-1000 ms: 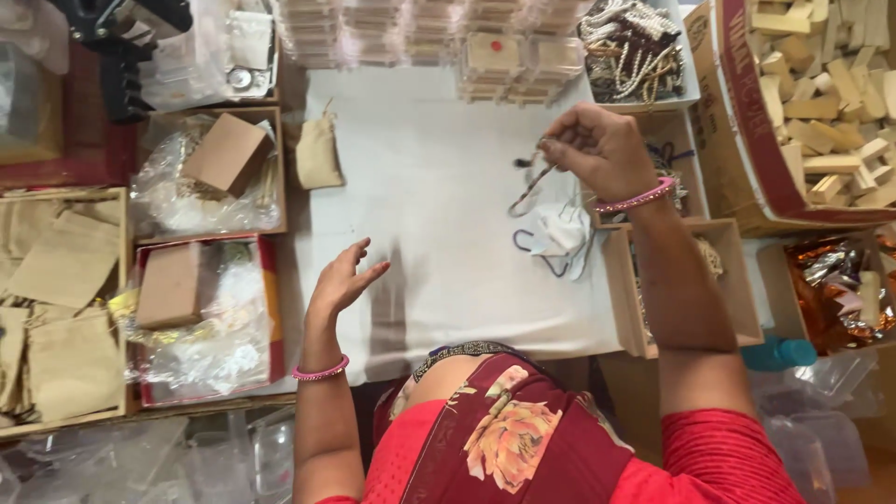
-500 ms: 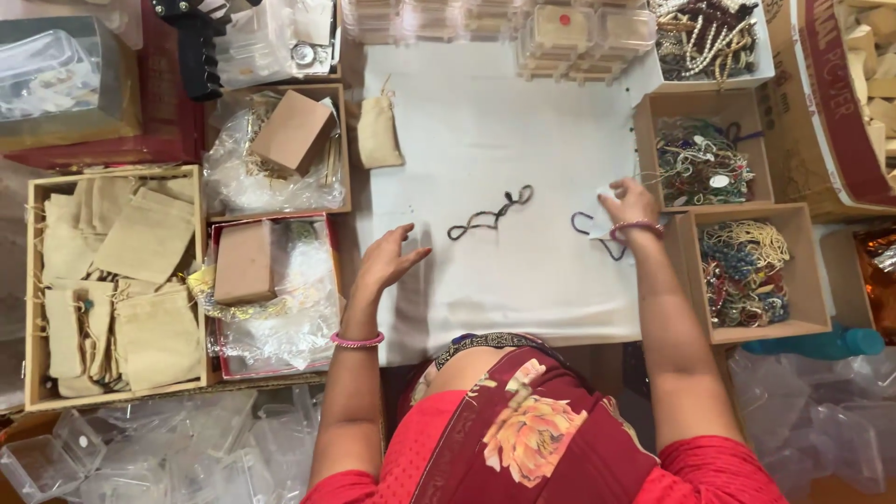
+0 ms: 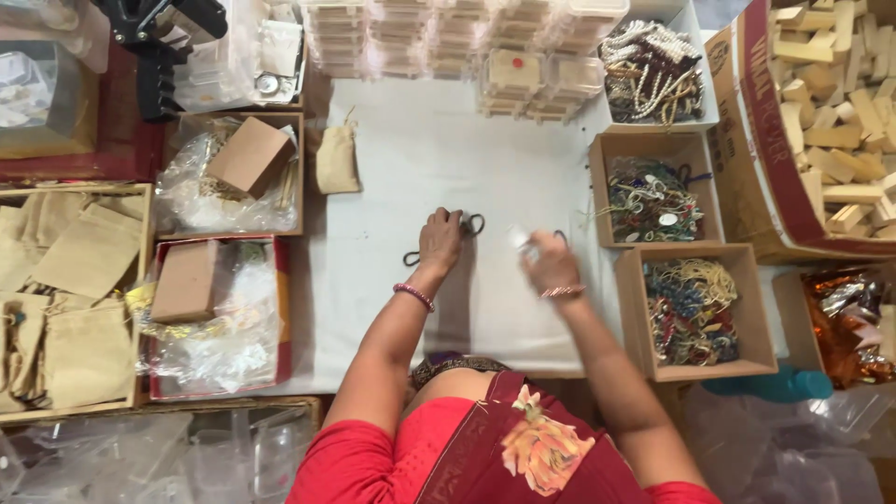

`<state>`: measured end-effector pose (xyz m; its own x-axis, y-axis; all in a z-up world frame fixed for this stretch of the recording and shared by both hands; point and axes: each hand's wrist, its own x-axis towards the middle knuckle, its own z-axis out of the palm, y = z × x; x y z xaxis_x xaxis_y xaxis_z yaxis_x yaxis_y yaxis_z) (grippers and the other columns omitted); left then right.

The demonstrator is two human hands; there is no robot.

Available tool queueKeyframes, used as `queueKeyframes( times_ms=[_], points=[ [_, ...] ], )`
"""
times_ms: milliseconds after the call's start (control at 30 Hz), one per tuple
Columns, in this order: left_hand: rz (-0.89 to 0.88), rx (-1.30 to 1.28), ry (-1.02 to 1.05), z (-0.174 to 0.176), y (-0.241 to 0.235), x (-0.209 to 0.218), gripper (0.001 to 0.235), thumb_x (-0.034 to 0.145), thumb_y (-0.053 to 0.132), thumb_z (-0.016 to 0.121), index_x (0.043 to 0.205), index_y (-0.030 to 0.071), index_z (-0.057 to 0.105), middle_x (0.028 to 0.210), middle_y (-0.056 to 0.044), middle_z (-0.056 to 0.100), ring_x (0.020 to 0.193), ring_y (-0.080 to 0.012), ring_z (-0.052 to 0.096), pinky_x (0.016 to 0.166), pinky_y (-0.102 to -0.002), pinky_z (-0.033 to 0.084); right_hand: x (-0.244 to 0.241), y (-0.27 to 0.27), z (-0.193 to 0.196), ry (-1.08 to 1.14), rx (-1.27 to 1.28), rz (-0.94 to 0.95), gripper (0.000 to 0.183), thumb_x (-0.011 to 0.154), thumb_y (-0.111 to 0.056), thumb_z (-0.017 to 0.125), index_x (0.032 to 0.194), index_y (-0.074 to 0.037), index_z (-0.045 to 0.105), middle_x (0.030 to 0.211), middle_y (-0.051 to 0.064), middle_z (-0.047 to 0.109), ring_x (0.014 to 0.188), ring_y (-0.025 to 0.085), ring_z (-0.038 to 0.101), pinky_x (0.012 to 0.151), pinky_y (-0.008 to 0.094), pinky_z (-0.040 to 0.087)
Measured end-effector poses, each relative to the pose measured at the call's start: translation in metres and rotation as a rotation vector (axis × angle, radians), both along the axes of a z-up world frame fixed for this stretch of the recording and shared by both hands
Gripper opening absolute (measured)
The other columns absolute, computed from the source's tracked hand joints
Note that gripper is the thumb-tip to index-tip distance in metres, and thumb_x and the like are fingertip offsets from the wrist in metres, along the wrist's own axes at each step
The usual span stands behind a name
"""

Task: The person is sorting jewelry items, placing them into small clear plastic bags and pouches, and organizing boxes of jewelry components.

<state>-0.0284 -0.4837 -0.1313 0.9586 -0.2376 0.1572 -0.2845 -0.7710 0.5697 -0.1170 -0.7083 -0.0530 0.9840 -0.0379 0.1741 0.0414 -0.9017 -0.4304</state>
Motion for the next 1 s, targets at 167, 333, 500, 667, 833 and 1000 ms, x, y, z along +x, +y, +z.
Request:
queueKeyframes(
  times_ms=[167,333,500,667,833,1000],
  points=[
    [0.023,0.161,0.097,0.007,-0.022,0.009,0.018,0.091,0.014,0.061,0.107,0.008,0.067,0.11,-0.015,0.062,0.104,-0.0346,0.061,0.084,-0.046,0.052,-0.049,0.046,0.005,-0.006,-0.246,0.287,0.059,0.063,-0.032,0.083,0.12,-0.019,0.074,0.119,0.016,0.067,0.11,0.041,0.063,0.088,0.061,0.051],
    [-0.065,0.098,0.174,0.024,-0.036,0.012,0.008,0.096,0.015,0.064,0.103,0.01,0.066,0.105,-0.013,0.071,0.095,-0.0354,0.069,0.08,-0.048,0.055,-0.055,-0.015,-0.097,-0.121,-0.17,0.419,0.044,0.071,-0.007,0.079,0.114,-0.014,0.073,0.139,0.012,0.065,0.124,0.033,0.063,0.103,0.048,0.05],
    [-0.111,-0.455,0.187,0.132,-0.055,0.006,0.022,0.083,0.018,0.079,0.102,0.009,0.073,0.094,-0.011,0.075,0.083,-0.0235,0.075,0.076,-0.037,0.059,-0.008,-0.053,-0.045,-0.241,0.145,0.009,0.052,0.067,0.008,0.075,0.116,-0.007,0.074,0.119,0.016,0.071,0.114,0.035,0.066,0.102,0.043,0.053],
    [0.029,-0.591,0.298,0.115,-0.012,0.021,0.018,0.085,0.021,0.077,0.1,0.011,0.077,0.092,-0.008,0.078,0.08,-0.0198,0.076,0.073,-0.033,0.06,0.03,-0.046,0.02,-0.398,0.186,-0.051,0.043,0.082,0.0,0.077,0.124,-0.008,0.072,0.13,0.019,0.068,0.122,0.036,0.065,0.108,0.045,0.051],
    [0.298,-0.338,0.298,0.036,0.062,0.011,0.019,0.086,0.028,0.076,0.094,0.012,0.078,0.094,-0.008,0.078,0.088,-0.0262,0.074,0.078,-0.039,0.057,0.05,0.009,0.019,-0.349,0.266,-0.003,0.044,0.083,-0.001,0.074,0.126,-0.005,0.07,0.135,0.021,0.066,0.127,0.038,0.062,0.11,0.045,0.049],
    [0.348,-0.032,0.122,-0.002,0.112,-0.015,0.015,0.091,0.025,0.073,0.099,0.013,0.073,0.102,-0.008,0.068,0.095,-0.0319,0.066,0.08,-0.044,0.054,0.067,0.105,-0.058,-0.268,0.03,0.375,0.049,0.081,0.004,0.062,0.129,-0.005,0.069,0.142,0.016,0.063,0.135,0.034,0.057,0.114,0.044,0.045]
  ],
)
